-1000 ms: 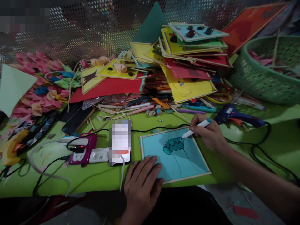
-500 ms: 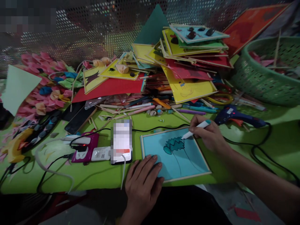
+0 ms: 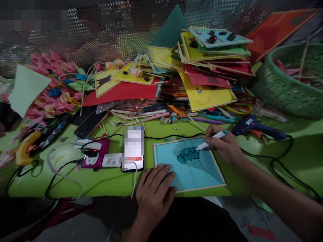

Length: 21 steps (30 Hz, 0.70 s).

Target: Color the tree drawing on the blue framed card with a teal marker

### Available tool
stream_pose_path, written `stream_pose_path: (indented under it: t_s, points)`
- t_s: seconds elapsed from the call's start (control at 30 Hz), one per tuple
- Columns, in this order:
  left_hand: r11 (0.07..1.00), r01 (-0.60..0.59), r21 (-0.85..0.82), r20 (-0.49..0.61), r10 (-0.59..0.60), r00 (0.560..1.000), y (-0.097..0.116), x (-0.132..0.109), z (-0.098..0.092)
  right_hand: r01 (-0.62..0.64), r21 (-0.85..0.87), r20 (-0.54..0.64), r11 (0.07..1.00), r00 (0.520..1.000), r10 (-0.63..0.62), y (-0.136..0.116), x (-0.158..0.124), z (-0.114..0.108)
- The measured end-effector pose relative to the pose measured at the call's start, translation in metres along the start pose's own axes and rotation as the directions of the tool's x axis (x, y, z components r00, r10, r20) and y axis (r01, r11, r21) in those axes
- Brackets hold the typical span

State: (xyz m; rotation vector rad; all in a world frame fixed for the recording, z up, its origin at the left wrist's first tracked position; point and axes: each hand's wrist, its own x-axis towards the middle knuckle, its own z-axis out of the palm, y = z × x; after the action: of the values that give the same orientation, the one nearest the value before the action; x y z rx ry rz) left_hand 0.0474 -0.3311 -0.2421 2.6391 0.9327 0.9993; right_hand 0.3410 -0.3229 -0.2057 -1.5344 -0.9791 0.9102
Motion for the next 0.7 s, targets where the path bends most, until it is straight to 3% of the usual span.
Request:
stream_pose_path:
  t_s: [0.53, 0.7]
  points:
    - [1.000, 0.026, -0.018, -0.003, -0.026, 1.000, 0.0029, -0.0006, 0.0004, -0.007, -0.025, 0.016, 1.000, 1.000, 0.007, 0.0019, -0.0019, -0.0018]
    - [1.000, 0.025, -0.011, -0.008, -0.025, 1.000, 0.0037, 0.0023, -0.0013, 0.001, -0.045, -0.026, 0.999, 1.000, -0.002, 0.0046, -0.0021, -0.0041]
